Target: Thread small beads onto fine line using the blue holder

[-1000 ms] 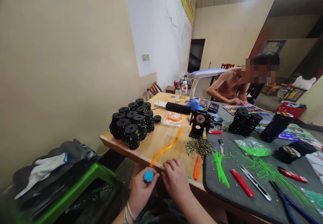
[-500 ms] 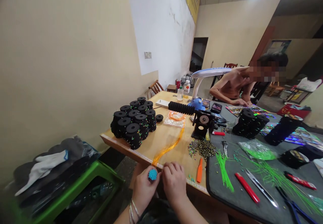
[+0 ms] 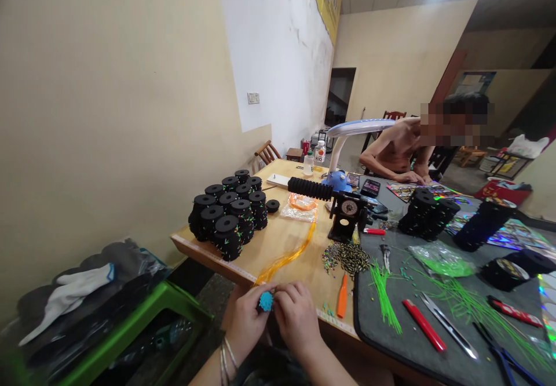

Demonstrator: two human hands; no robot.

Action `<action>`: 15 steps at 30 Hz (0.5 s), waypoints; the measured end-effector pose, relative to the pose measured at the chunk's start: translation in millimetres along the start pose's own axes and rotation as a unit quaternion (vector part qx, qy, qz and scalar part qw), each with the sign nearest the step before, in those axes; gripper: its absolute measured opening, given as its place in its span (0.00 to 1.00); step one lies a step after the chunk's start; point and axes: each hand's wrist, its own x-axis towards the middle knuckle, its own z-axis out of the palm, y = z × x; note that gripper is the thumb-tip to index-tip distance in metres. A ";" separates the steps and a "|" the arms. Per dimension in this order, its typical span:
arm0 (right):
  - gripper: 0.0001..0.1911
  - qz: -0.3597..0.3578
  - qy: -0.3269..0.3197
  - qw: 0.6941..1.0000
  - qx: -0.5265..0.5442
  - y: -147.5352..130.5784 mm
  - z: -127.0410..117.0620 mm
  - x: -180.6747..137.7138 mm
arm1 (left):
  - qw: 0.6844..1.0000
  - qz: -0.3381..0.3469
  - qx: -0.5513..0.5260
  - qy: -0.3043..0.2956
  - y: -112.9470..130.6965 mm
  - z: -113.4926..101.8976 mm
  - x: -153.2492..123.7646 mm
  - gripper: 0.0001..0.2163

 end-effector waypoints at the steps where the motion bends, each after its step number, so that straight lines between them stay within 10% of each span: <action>1: 0.08 0.004 -0.012 1.000 0.009 0.3 -1.2 1.2 | 1.000 -0.008 0.001 -0.007 -1.4 0.2 0.4 0.19; 15: 0.29 0.060 -0.130 0.986 -0.090 7.4 -10.0 7.8 | 0.998 -0.011 0.054 0.002 -8.7 -3.5 -6.2 0.20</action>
